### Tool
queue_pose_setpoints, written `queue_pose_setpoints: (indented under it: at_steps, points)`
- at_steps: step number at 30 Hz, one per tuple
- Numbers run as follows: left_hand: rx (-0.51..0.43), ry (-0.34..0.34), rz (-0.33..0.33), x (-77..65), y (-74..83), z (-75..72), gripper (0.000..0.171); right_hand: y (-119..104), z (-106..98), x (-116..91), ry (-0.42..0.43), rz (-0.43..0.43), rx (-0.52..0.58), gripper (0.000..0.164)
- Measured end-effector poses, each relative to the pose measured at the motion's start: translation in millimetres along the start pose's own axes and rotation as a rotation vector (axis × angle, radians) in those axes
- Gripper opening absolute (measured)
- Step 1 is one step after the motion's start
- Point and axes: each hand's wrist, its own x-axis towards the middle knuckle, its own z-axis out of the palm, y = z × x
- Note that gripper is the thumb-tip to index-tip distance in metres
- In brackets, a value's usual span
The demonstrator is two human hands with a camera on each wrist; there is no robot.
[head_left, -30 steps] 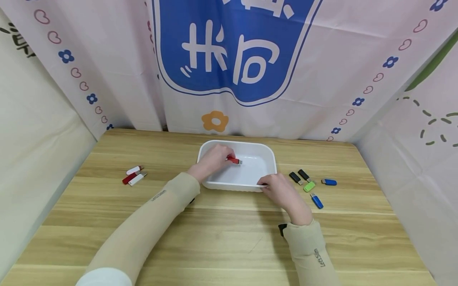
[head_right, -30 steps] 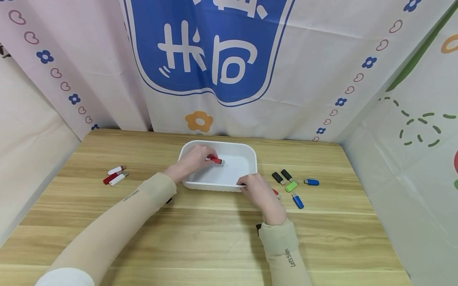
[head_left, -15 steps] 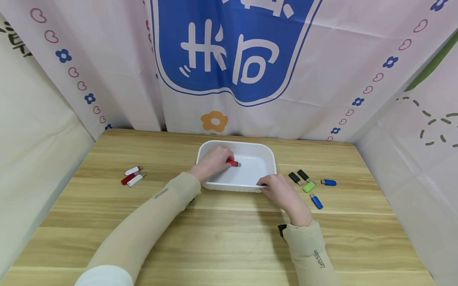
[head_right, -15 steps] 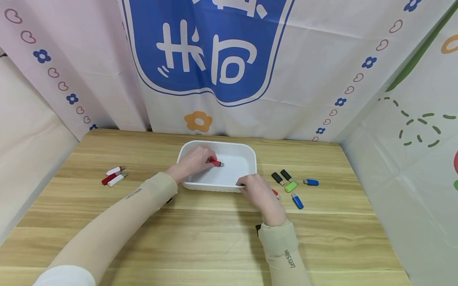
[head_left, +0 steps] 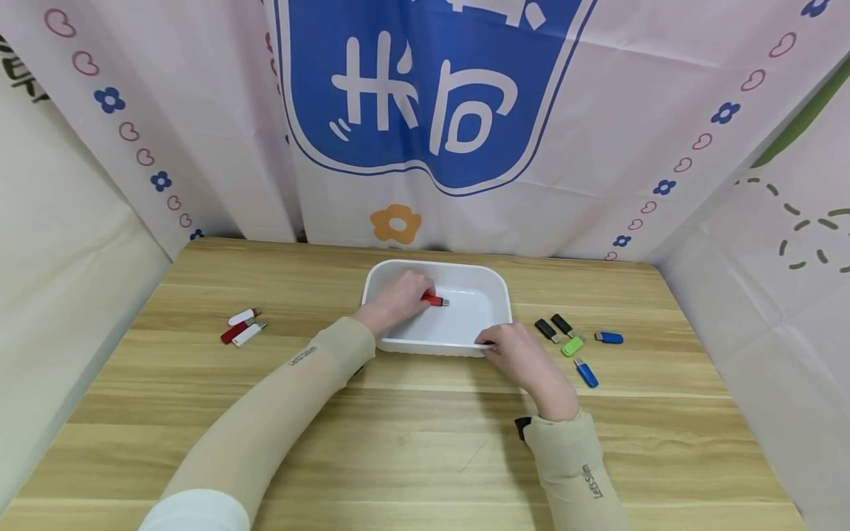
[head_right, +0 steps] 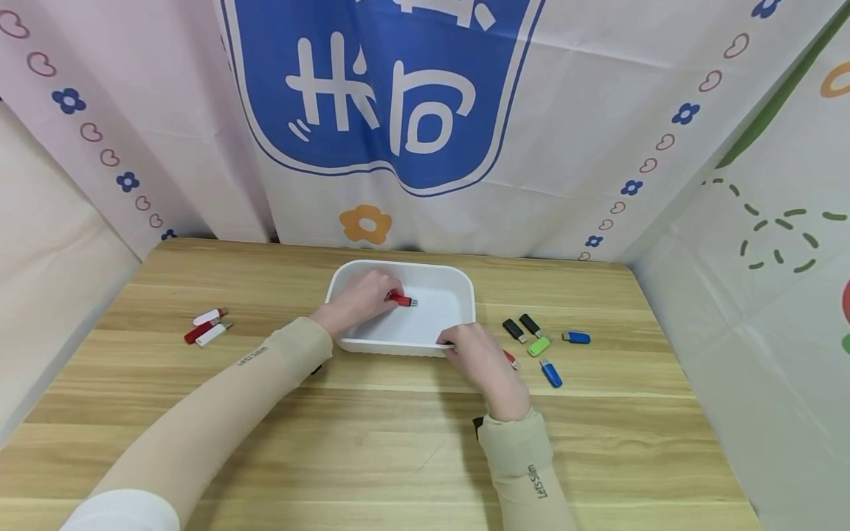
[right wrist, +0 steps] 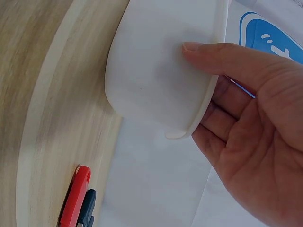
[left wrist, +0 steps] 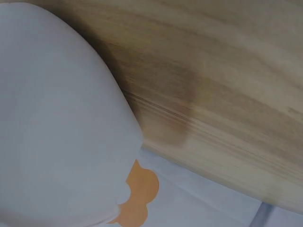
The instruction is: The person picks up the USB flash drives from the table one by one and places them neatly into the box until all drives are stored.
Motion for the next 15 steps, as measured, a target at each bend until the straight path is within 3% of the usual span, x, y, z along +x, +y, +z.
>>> queue_pose_setpoints:
  at_steps: [15]
  points:
    - [0.001,-0.003,-0.022,-1.3,0.0,-0.3,0.015,-1.8,0.1,0.0,-0.006,0.015,0.003,0.013]
